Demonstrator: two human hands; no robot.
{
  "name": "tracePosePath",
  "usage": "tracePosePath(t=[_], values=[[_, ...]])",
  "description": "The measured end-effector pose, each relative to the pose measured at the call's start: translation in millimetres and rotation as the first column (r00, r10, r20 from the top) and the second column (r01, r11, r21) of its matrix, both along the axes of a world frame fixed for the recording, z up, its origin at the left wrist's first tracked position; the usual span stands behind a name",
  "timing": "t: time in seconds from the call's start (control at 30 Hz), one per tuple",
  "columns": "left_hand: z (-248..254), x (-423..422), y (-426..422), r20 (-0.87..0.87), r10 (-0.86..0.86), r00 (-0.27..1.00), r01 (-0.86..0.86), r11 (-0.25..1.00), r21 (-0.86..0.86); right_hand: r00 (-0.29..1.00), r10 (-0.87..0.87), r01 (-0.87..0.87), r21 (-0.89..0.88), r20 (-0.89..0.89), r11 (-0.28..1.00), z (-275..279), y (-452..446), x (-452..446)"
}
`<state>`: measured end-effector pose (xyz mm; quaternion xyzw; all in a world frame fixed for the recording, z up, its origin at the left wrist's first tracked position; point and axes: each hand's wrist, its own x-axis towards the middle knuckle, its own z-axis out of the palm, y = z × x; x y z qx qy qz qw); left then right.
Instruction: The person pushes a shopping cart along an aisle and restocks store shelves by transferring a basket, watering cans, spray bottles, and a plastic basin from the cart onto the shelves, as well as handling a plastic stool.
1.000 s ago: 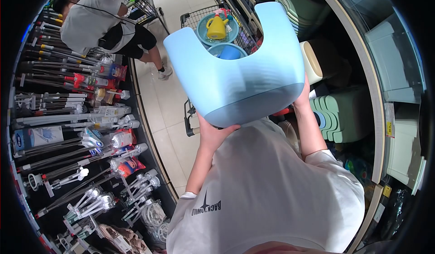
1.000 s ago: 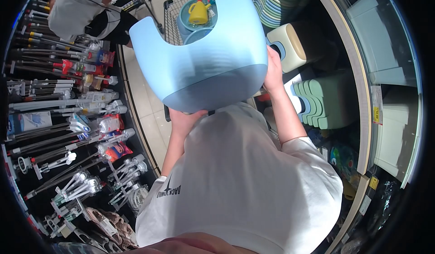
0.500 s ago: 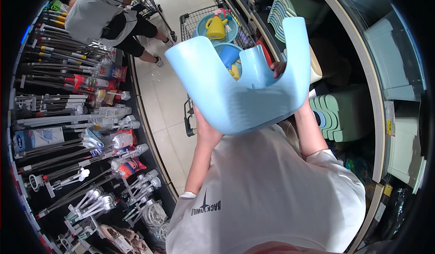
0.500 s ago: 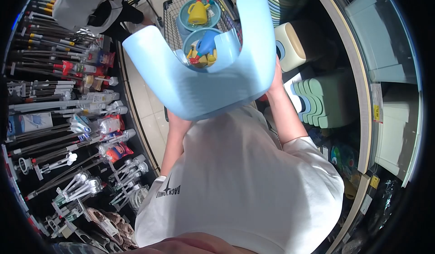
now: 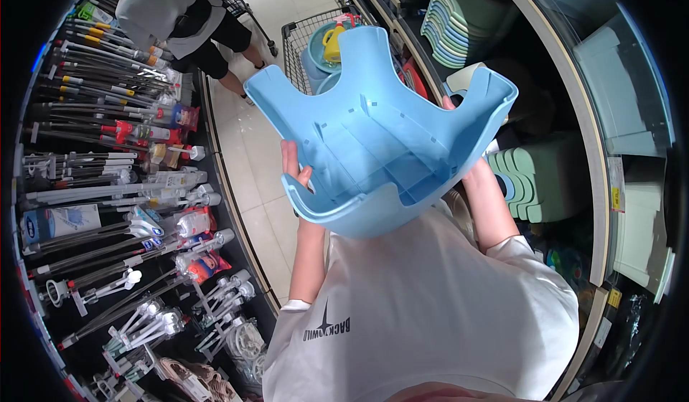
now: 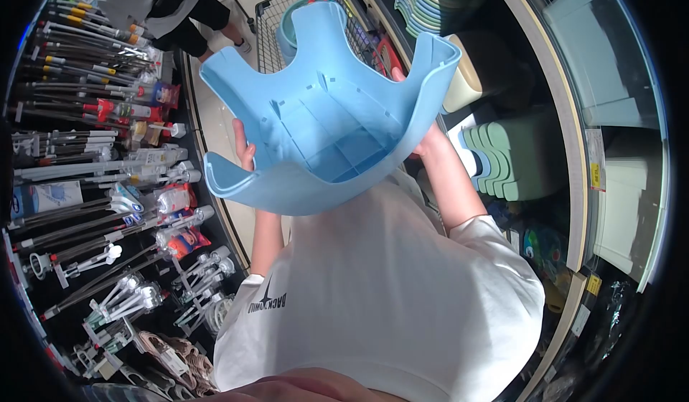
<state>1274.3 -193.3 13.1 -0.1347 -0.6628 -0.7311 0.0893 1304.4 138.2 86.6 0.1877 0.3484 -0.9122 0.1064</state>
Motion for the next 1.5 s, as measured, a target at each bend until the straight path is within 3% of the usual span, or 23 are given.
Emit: tracePosePath(t=[0.03, 0.07, 0.17, 0.2, 0.23, 0.27, 0.3, 0.33, 0.37, 0.4, 0.47, 0.57, 0.6, 0.67, 0.77, 1.3, 1.5], values=[[1, 1, -1, -0.030, 0.040, 0.999, -0.040, 0.999, 0.011, 1.000, -0.001, 0.001, -0.001, 0.002, 1.000, -2, 2, 1], [67, 9, 18, 0.327, -0.073, 0.942, -0.071, 0.910, 0.408, 0.998, 0.007, -0.005, -0.040, 0.066, 0.999, -3, 2, 0], [45, 1, 16, 0.190, 0.088, 0.978, -0.140, 0.949, 0.281, 0.988, 0.095, -0.074, -0.164, 0.123, 0.984, -8, 4, 0], [35, -7, 17, 0.190, 0.090, 0.978, -0.142, 0.949, 0.282, 0.995, 0.094, -0.095, -0.170, -0.012, 0.981, 2, -5, 1], [27, -18, 19, -0.180, 0.200, 0.963, -0.198, 0.980, 0.029, 0.985, 0.090, -0.115, -0.174, -0.146, 0.978, 8, -13, 1], [20, -23, 19, -0.540, 0.183, 0.822, -0.330, 0.925, -0.188, 0.996, 0.033, -0.038, -0.064, -0.085, 0.997, 10, -16, 0], [21, -20, 20, -0.539, 0.185, 0.822, -0.331, 0.925, -0.188, 0.996, 0.034, -0.040, -0.064, -0.084, 0.997, 15, -21, 1], [22, -14, 23, -0.120, 0.235, 0.965, -0.240, 0.970, -0.028, 0.993, -0.011, 0.006, -0.043, -0.117, 0.999, 23, -25, 2], [24, -8, 25, 0.318, 0.158, 0.935, -0.217, 0.963, 0.161, 0.987, -0.057, 0.054, -0.024, -0.150, 0.998, 29, -28, 2], [41, -1, 29, 0.318, 0.158, 0.935, -0.217, 0.963, 0.160, 0.987, -0.058, 0.055, -0.025, -0.149, 0.998, 30, -28, 2], [71, 11, 34, 0.468, -0.084, 0.880, -0.070, 0.950, 0.303, 0.977, -0.097, 0.095, -0.017, -0.191, 0.995, 31, -27, 1], [61, 5, 22, 0.587, -0.151, 0.795, -0.064, 0.942, 0.329, 0.970, -0.137, 0.139, -0.003, -0.199, 0.990, 46, -33, 6], [59, 5, 20, 0.588, -0.151, 0.795, -0.064, 0.942, 0.329, 0.970, -0.137, 0.139, -0.003, -0.199, 0.990, 46, -33, 6], [56, 7, 16, 0.560, -0.261, 0.786, -0.072, 0.862, 0.502, 0.970, -0.118, 0.131, 0.050, -0.210, 0.990, 42, -30, 6], [53, 1, 15, 0.548, -0.323, 0.772, -0.045, 0.832, 0.553, 0.962, -0.051, 0.069, 0.056, -0.267, 0.996, 27, -22, -1], [65, 7, 21, 0.522, -0.188, 0.832, -0.042, 0.917, 0.397, 0.969, -0.024, 0.051, 0.103, -0.244, 0.993, 35, -25, -4], [71, 12, 24, 0.502, -0.140, 0.853, -0.049, 0.937, 0.345, 0.978, -0.095, 0.113, 0.089, -0.186, 0.990, 34, -30, -9]])
